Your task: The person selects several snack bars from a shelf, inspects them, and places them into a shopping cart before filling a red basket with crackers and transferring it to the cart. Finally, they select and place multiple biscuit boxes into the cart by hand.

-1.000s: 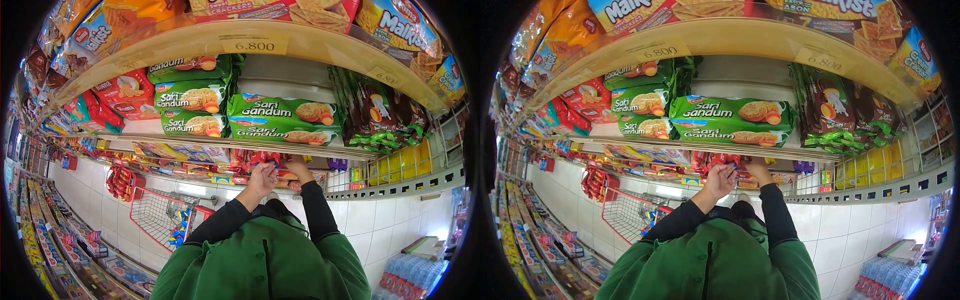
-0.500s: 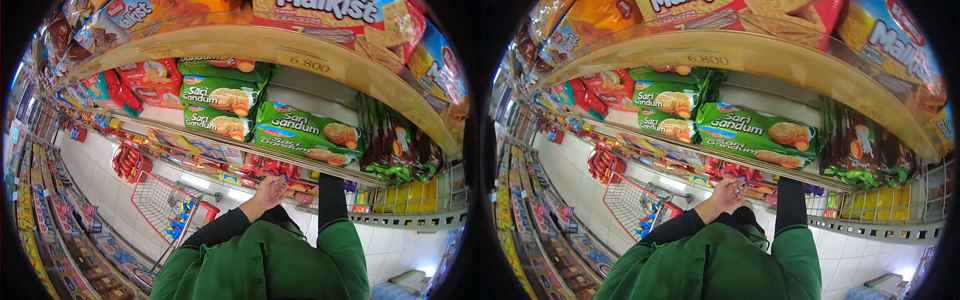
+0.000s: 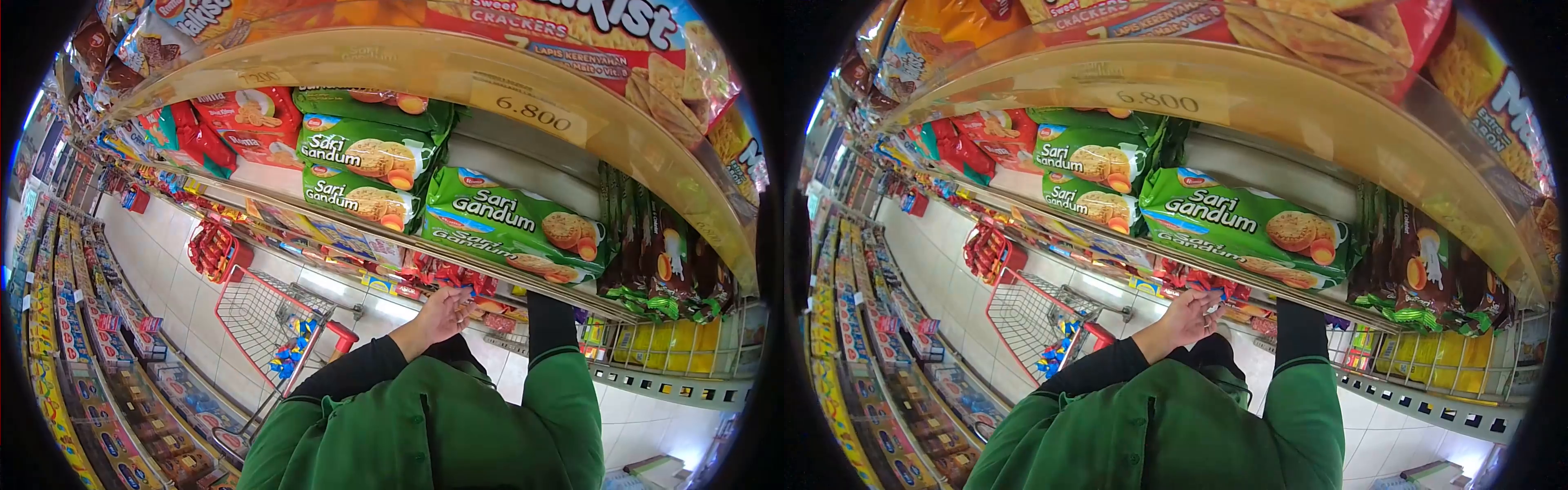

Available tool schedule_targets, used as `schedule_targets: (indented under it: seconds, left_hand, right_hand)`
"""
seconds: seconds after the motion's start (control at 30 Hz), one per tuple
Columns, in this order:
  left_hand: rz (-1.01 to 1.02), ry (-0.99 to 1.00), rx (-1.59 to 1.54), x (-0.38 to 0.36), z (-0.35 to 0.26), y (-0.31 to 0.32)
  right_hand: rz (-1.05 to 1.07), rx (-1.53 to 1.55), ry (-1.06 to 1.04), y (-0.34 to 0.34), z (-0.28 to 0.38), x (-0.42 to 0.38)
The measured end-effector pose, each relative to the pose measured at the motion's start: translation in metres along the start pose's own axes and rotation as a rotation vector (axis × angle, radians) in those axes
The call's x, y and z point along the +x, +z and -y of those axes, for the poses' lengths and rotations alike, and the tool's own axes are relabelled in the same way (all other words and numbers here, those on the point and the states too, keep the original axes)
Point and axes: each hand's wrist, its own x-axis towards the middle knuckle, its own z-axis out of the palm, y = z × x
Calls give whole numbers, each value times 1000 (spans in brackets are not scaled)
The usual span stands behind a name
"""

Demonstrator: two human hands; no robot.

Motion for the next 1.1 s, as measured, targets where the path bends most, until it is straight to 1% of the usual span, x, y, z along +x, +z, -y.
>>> schedule_targets:
  seconds: [0.17,0.6,0.83,0.97,1.1]
  left_hand:
    - [-29,14,-25,-2,2,6]
    - [13,15,-141,-1,0,2]
    - [44,16,-201,-5,1,3]
    - [99,19,-230,-5,2,-1]
    - [73,19,-228,-5,2,1]
  right_hand:
    - [6,2,8,2,2,-4]
    - [-26,28,17,-20,-12,-24]
    - [-7,81,-40,-26,5,-49]
    - [15,97,-64,-26,21,-53]
    - [41,90,-70,-23,33,-50]
